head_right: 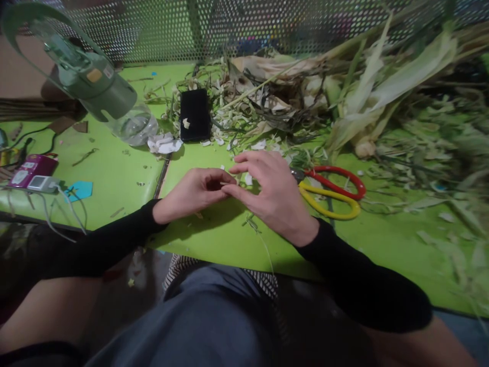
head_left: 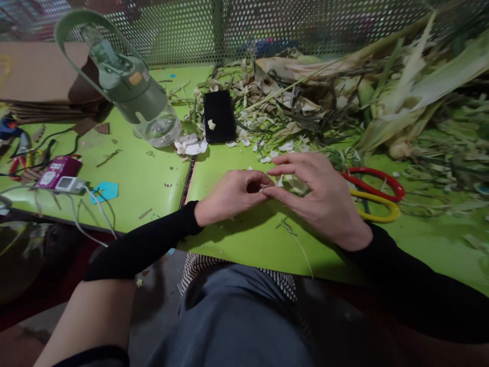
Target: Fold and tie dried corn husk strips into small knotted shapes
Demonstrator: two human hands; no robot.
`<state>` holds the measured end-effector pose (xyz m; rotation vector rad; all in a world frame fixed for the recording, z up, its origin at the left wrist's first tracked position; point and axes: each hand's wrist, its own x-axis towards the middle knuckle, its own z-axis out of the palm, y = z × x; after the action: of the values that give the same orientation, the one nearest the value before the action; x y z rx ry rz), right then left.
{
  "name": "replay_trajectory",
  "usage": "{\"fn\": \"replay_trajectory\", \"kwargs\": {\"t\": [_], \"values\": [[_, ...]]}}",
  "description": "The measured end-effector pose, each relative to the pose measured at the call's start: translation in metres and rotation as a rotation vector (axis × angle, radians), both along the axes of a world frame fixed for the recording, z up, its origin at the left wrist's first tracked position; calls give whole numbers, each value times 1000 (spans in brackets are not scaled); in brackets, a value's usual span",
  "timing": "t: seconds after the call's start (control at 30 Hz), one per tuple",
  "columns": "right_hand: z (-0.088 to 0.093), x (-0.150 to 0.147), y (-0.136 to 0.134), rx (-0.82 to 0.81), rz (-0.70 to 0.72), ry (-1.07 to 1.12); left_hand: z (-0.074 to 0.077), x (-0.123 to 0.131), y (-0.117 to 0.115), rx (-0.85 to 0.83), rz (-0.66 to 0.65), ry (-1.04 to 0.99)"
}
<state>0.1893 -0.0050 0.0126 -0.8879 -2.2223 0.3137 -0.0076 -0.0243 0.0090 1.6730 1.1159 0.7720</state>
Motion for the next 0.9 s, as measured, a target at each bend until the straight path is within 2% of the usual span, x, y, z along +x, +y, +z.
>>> {"fn": "replay_trajectory", "kwargs": {"t": [0.13, 0.37, 0.53, 0.73, 0.9], "values": [[0, -2, -3, 142, -17, -73, 2, 2, -1, 19, 27, 85], [2, 0, 0, 205, 61, -158, 7, 2, -3, 84, 3, 229], [6, -1, -1, -15, 161, -106, 10, 2, -5, 205, -4, 294], [5, -3, -5, -406, 0, 278, 10, 2, -8, 196, -43, 87], [5, -1, -6, -415, -23, 292, 10, 1, -10, 174, -63, -15]]}}
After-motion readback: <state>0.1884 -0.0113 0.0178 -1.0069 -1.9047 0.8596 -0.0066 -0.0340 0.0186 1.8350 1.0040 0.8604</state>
